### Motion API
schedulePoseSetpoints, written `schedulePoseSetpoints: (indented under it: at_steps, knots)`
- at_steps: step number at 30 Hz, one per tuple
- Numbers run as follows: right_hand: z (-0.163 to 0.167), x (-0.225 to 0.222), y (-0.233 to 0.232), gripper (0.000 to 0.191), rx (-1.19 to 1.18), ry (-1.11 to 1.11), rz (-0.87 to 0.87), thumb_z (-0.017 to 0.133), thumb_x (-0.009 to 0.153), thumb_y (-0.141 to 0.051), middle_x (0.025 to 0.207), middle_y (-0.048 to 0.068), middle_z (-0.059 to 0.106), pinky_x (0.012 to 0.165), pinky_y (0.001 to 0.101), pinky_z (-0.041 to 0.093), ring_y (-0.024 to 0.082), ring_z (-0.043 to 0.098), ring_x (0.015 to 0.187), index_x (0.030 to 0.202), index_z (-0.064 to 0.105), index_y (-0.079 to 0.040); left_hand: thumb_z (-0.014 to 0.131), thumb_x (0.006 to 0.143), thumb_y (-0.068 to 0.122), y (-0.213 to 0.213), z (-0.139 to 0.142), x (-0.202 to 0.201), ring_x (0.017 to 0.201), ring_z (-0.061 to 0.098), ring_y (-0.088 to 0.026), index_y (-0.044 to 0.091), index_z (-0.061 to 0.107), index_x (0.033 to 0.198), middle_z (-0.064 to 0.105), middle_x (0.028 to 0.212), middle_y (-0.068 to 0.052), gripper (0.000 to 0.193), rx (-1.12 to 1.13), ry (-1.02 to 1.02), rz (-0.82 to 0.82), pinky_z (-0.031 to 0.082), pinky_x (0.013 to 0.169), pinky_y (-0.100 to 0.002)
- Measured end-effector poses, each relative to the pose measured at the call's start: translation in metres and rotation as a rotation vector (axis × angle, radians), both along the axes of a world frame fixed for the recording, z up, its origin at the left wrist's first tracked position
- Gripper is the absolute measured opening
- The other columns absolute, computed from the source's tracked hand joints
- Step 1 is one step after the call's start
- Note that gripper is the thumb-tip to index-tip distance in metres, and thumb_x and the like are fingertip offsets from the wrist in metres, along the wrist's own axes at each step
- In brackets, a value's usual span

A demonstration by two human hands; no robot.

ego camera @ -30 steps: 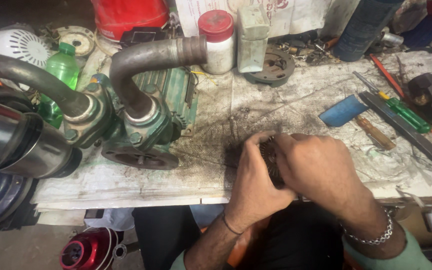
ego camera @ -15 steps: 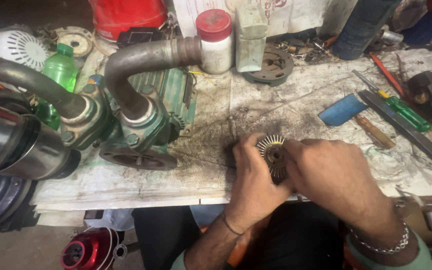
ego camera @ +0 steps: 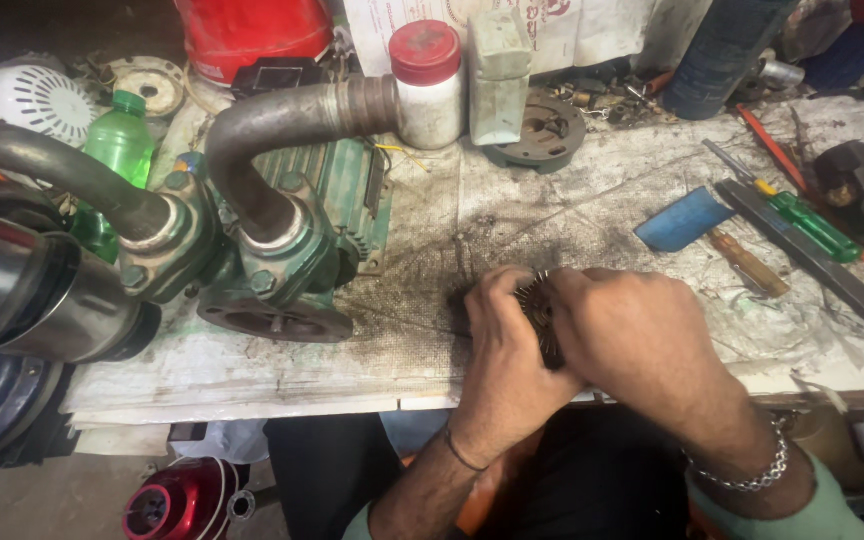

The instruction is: The person holds a brass bevel gear on a cluttered workbench and works over its teeth, rotating the gear and rubbing or scraping along the teeth by hand, turning it to treat different sides throughout the clip.

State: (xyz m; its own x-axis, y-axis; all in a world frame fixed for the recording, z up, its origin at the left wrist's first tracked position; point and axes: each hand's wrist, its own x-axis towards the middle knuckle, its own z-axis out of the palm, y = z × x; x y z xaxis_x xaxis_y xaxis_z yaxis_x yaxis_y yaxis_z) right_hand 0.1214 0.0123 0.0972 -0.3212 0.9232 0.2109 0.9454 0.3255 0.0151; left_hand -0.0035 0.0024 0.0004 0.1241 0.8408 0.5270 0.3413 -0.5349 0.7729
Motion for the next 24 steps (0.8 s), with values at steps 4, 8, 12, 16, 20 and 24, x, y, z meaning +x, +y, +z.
schedulePoseSetpoints:
  at_steps: [4, 8, 12, 16, 20, 24]
  knots:
    - [0.0013, 0.0013, -0.0023, 0.011, -0.036, -0.02, -0.001, 0.064, 0.083, -0.021, 0.062, 0.013, 0.07, 0.049, 0.0482, 0.055, 0.035, 0.07, 0.055, 0.085, 0.067, -0.01, 0.093, 0.069, 0.02, -0.0003, -0.0005, 0.0004, 0.139, 0.038, -0.044, -0.005, 0.029, 0.141, 0.039, 0.144, -0.027, 0.099, -0.001, -0.003, -0.01, 0.035, 0.118, -0.054]
    - [0.001, 0.002, -0.0018, 0.012, -0.036, -0.016, -0.024, 0.065, 0.082, -0.023, 0.061, 0.014, 0.07, 0.05, 0.0487, 0.055, 0.036, 0.07, 0.055, 0.084, 0.068, -0.011, 0.093, 0.07, 0.021, 0.0008, -0.0002, 0.0011, 0.138, 0.038, -0.043, -0.005, 0.029, 0.141, 0.039, 0.144, -0.027, 0.099, -0.036, -0.008, -0.02, 0.037, 0.117, -0.053]
    - [-0.001, 0.0007, -0.0008, 0.013, 0.001, -0.021, -0.005, 0.065, 0.083, -0.023, 0.065, 0.013, 0.07, 0.05, 0.0477, 0.055, 0.035, 0.07, 0.056, 0.081, 0.068, -0.011, 0.093, 0.068, 0.02, 0.0001, -0.0003, 0.0011, 0.137, 0.038, -0.043, -0.006, 0.029, 0.141, 0.04, 0.144, -0.027, 0.1, -0.021, -0.015, -0.006, 0.037, 0.117, -0.053]
    - [0.0002, 0.0051, -0.0025, 0.012, -0.052, -0.057, -0.028, 0.065, 0.082, -0.023, 0.064, 0.012, 0.07, 0.052, 0.0474, 0.056, 0.034, 0.071, 0.057, 0.084, 0.069, -0.012, 0.094, 0.07, 0.021, -0.0003, 0.0001, 0.0012, 0.138, 0.038, -0.043, -0.005, 0.031, 0.141, 0.04, 0.143, -0.026, 0.098, -0.032, -0.007, 0.0, 0.037, 0.117, -0.053]
    - [-0.0026, 0.0033, 0.0001, 0.012, -0.017, -0.015, -0.029, 0.065, 0.082, -0.023, 0.066, 0.013, 0.071, 0.052, 0.0489, 0.055, 0.036, 0.07, 0.057, 0.084, 0.07, -0.013, 0.093, 0.069, 0.022, -0.0006, 0.0008, 0.0016, 0.137, 0.039, -0.042, -0.005, 0.031, 0.141, 0.041, 0.142, -0.026, 0.099, -0.006, -0.023, 0.006, 0.037, 0.118, -0.053]
    - [-0.0054, 0.0005, 0.0002, 0.014, 0.089, 0.055, 0.081, 0.064, 0.083, -0.022, 0.069, 0.013, 0.071, 0.05, 0.0488, 0.054, 0.037, 0.069, 0.058, 0.082, 0.068, -0.008, 0.093, 0.067, 0.022, -0.0009, 0.0014, 0.0002, 0.138, 0.038, -0.043, -0.006, 0.03, 0.141, 0.04, 0.144, -0.026, 0.1, -0.029, -0.049, -0.023, 0.036, 0.118, -0.053]
